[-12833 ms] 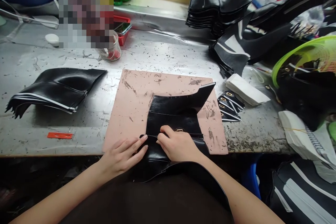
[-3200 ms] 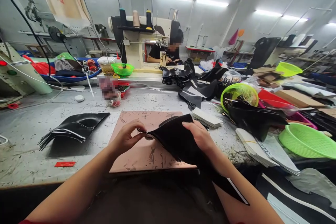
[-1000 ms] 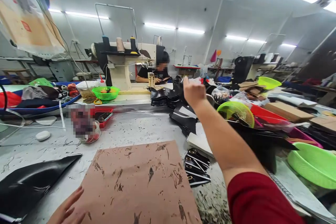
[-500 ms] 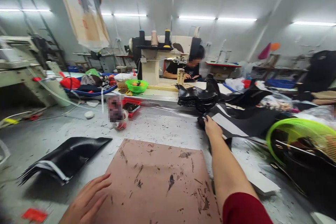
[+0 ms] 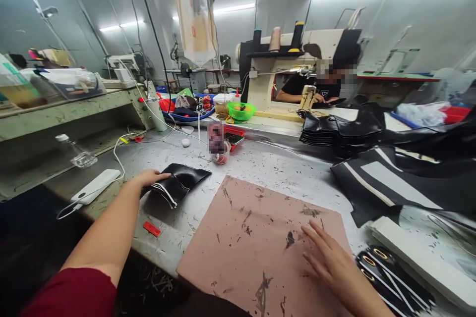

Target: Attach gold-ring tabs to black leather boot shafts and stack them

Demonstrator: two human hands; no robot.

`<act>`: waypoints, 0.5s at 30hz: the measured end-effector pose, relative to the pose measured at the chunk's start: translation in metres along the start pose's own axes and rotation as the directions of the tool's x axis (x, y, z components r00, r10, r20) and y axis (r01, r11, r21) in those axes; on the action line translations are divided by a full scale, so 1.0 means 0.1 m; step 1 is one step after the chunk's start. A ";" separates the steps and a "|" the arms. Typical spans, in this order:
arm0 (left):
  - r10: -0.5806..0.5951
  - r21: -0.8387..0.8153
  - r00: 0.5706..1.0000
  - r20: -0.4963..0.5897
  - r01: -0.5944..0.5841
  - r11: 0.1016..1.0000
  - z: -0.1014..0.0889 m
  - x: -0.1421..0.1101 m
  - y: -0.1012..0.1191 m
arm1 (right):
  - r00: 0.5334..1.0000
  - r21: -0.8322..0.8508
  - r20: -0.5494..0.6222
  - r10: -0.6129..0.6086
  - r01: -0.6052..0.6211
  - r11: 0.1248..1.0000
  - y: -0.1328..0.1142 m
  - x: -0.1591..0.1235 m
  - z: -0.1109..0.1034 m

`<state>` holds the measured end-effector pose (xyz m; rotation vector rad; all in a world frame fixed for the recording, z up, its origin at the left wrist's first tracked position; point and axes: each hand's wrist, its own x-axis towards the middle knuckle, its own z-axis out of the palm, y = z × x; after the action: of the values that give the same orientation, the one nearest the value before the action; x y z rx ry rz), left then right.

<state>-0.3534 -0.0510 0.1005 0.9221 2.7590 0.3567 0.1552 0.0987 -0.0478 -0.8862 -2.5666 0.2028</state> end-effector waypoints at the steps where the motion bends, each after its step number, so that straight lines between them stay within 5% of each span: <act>1: -0.005 0.012 0.999 0.043 0.005 1.000 -0.01 0.06 -0.01 | 1.000 0.000 -0.019 -0.008 0.008 1.000 -0.09 -0.10 0.01; 4: -0.023 0.069 0.998 0.066 0.018 0.997 0.01 0.09 -0.01 | 0.999 -0.007 -0.049 -0.003 0.003 1.000 -0.31 -0.27 -0.03; 10: 0.018 0.059 0.989 -0.147 -0.009 0.998 -0.13 -0.27 0.19 | 1.000 0.030 -0.023 0.011 -0.011 0.999 -0.78 -0.27 -0.33; 13: 0.213 -0.090 0.967 -0.139 -0.227 0.970 -0.26 -0.60 0.48 | 0.997 0.089 -0.067 -0.032 0.038 0.995 -1.08 -0.19 -0.43; 15: 0.444 -0.453 0.890 -0.102 -0.439 0.776 -0.26 -0.87 0.76 | 0.990 0.152 -0.120 -0.078 0.096 0.984 -1.28 -0.16 -0.48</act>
<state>-0.2499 -0.0489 0.1579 1.4057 2.2388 1.0369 0.1159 -0.0114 0.0247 -0.7050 -2.4396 0.3148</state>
